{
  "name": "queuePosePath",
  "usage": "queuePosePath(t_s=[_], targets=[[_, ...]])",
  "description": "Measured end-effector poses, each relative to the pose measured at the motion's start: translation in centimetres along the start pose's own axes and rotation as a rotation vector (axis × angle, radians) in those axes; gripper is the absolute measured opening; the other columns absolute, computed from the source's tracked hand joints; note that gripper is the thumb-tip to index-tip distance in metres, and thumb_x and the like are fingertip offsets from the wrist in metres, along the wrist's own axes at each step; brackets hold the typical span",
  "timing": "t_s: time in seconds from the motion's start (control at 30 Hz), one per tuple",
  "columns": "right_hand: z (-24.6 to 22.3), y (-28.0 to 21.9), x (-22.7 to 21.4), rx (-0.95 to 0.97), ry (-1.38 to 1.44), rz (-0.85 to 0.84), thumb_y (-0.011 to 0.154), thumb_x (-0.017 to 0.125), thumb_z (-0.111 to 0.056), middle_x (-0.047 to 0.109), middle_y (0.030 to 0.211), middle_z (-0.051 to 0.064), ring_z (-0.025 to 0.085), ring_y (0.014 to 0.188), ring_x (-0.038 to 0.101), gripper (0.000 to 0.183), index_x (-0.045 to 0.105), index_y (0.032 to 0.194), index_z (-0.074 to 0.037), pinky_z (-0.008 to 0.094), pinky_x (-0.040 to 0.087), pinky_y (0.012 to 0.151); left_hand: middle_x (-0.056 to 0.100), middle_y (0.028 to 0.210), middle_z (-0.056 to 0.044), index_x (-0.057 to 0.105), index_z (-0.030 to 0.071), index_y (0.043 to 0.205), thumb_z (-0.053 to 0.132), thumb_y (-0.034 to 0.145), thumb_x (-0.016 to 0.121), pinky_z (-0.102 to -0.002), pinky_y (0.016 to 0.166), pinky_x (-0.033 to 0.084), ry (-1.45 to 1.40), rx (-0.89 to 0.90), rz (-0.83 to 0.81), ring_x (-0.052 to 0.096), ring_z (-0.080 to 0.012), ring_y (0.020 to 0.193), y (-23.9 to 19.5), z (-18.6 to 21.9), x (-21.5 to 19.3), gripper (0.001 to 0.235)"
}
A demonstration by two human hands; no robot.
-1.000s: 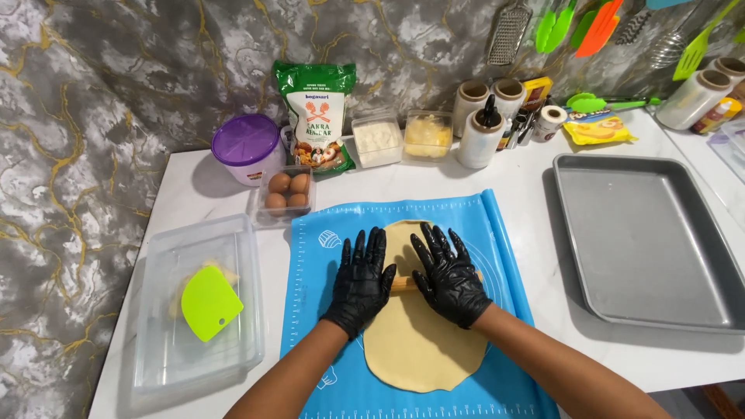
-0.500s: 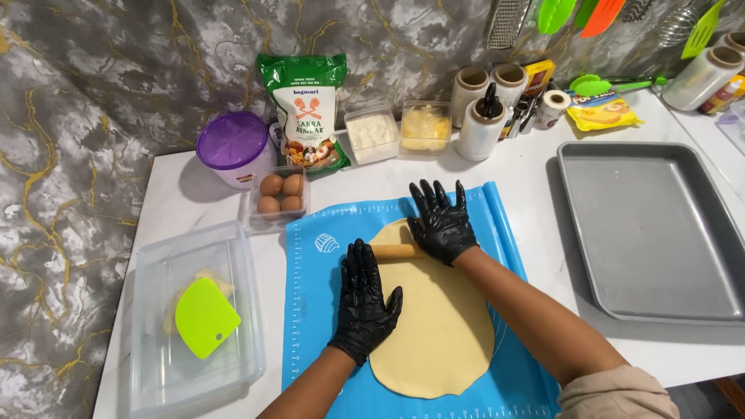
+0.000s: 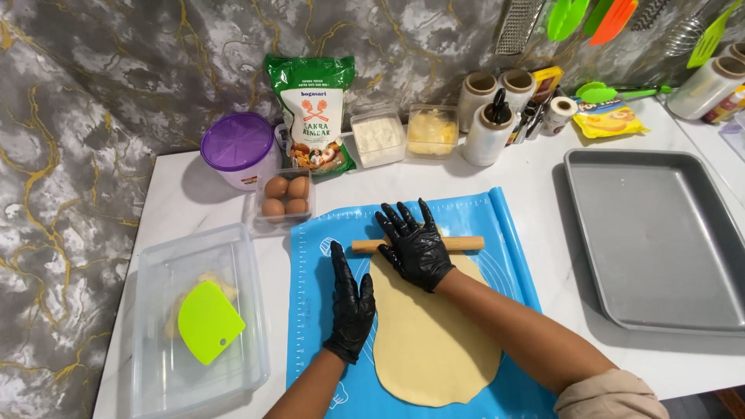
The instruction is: Rolling out dough on a silicone mat and cutting it into pieces using a rolling pin and a plastic scraper.
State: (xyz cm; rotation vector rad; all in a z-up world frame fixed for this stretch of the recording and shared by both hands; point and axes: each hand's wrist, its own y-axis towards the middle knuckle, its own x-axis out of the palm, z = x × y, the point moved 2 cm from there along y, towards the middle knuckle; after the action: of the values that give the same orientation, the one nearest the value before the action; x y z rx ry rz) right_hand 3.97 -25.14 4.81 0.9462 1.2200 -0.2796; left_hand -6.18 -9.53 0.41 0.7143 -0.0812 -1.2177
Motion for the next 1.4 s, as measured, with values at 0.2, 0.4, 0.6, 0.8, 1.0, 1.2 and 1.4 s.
queuePosePath(t_s=[0.2, 0.4, 0.6, 0.8, 1.0, 1.2, 1.4], targets=[[4.8, 3.8, 4.4, 0.126, -0.023, -0.251, 0.106, 0.024, -0.057, 0.024, 0.169, 0.011, 0.035, 0.154, 0.023, 0.07, 0.023, 0.164, -0.017, 0.06, -0.001, 0.124, 0.004, 0.174, -0.017, 0.004, 0.004, 0.164, 0.011, 0.106, 0.049, -0.048, 0.132, 0.012, 0.023, -0.031, -0.048, 0.005, -0.0338, 0.162, -0.1, 0.7, 0.2, 0.074], [7.0, 7.6, 3.5, 0.323, 0.195, -0.718, 0.102, 0.017, -0.059, -0.009, 0.175, -0.003, 0.022, 0.16, -0.012, 0.076, -0.006, 0.166, -0.025, 0.055, -0.014, 0.126, 0.005, 0.174, -0.019, 0.005, 0.003, 0.164, 0.015, 0.108, 0.046, -0.047, 0.132, 0.013, 0.018, -0.034, -0.073, 0.006, -0.0347, 0.162, 0.3, 1.6, 0.0, 0.071], [10.4, 8.4, 8.6, 0.171, 0.069, -0.418, 0.104, 0.021, -0.056, 0.012, 0.173, -0.002, 0.028, 0.159, 0.003, 0.07, 0.014, 0.165, -0.022, 0.057, -0.007, 0.126, 0.004, 0.174, -0.018, 0.004, 0.004, 0.164, 0.012, 0.107, 0.046, -0.047, 0.132, 0.012, -0.012, -0.046, -0.103, 0.004, -0.0339, 0.162, 0.3, 1.5, -0.1, 0.071], [10.1, 7.1, 3.3, -0.117, 0.23, 0.436, 0.107, 0.05, -0.015, 0.072, 0.115, 0.015, 0.038, 0.11, 0.068, 0.022, 0.069, 0.115, -0.007, 0.054, 0.047, 0.108, 0.021, 0.17, -0.021, 0.019, 0.005, 0.164, 0.024, 0.102, 0.055, -0.051, 0.129, 0.021, 0.315, 0.121, -0.289, 0.02, -0.0413, 0.158, 0.9, 3.5, -0.3, 0.074], [10.5, 3.6, -1.1, 0.149, 0.525, -0.101, 0.106, 0.047, -0.034, 0.076, 0.119, 0.012, 0.034, 0.109, 0.07, 0.037, 0.074, 0.118, -0.011, 0.048, 0.054, 0.09, 0.034, 0.166, -0.016, 0.034, 0.009, 0.16, 0.03, 0.104, 0.047, -0.051, 0.128, 0.017, 0.365, 0.314, -0.585, 0.032, -0.0353, 0.154, 0.5, 4.8, 0.3, 0.061], [10.3, -1.1, -2.4, -0.152, 0.22, -0.07, 0.091, 0.072, -0.05, 0.068, 0.128, 0.017, 0.04, 0.11, 0.067, 0.072, 0.051, 0.15, -0.015, 0.052, 0.054, 0.091, 0.032, 0.167, -0.016, 0.032, 0.01, 0.161, 0.033, 0.106, 0.042, -0.051, 0.128, 0.016, 0.427, 0.324, -0.607, 0.029, -0.0352, 0.154, 0.3, 4.7, 0.5, 0.062], [13.0, -1.3, 1.1, 0.151, 0.021, -0.086, 0.097, 0.064, -0.046, 0.07, 0.112, 0.004, 0.034, 0.107, 0.07, 0.038, 0.07, 0.129, -0.026, 0.046, 0.061, 0.086, 0.034, 0.168, -0.006, 0.04, 0.018, 0.159, 0.037, 0.1, 0.049, -0.05, 0.128, 0.013, 0.511, 0.262, -0.695, 0.025, -0.03, 0.156, 0.3, 3.6, 0.9, 0.064]])
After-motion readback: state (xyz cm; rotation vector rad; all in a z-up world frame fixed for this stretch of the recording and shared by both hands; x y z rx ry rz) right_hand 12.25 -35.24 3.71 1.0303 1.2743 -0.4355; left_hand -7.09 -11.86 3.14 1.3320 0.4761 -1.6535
